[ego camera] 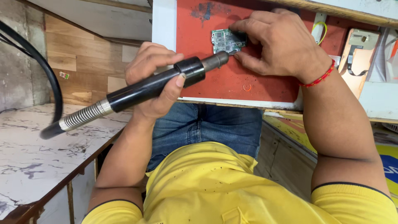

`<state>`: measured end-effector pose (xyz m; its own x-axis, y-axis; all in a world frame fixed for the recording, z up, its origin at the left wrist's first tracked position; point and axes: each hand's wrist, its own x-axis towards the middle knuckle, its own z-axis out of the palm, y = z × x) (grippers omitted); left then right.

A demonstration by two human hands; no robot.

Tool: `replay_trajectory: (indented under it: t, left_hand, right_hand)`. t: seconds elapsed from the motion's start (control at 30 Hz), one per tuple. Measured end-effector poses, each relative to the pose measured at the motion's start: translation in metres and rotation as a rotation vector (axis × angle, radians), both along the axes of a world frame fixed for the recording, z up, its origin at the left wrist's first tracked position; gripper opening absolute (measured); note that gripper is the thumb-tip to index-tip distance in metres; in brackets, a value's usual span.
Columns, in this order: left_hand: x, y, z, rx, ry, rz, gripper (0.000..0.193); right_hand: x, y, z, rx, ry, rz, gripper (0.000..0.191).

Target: The person uses a hot air gun to apply heat to a small green circuit board placed on a red mat. They hold the board steady with their right hand while directing the hot air with their left hand, focusing on specific components.

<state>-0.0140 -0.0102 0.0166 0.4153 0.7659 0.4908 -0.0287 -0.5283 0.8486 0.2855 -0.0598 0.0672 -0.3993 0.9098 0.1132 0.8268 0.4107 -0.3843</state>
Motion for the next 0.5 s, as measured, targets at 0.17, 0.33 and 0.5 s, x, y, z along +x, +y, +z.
replay_trajectory:
  t: [0.17, 0.33, 0.5]
  left_hand:
    - [0.0012, -0.0013, 0.0040, -0.049, 0.057, 0.088, 0.035]
    - [0.0041, -0.0026, 0.0100, -0.024, 0.049, 0.103, 0.035]
    - [0.0089, 0.0035, 0.0051, 0.066, 0.023, 0.005, 0.031]
  right_hand:
    - [0.0001, -0.0004, -0.0009, 0.029, 0.001, 0.002, 0.046]
    - [-0.0016, -0.0012, -0.0020, 0.016, 0.014, -0.042, 0.045]
    - [-0.0009, 0.0000, -0.0019, 0.033, -0.018, -0.020, 0.043]
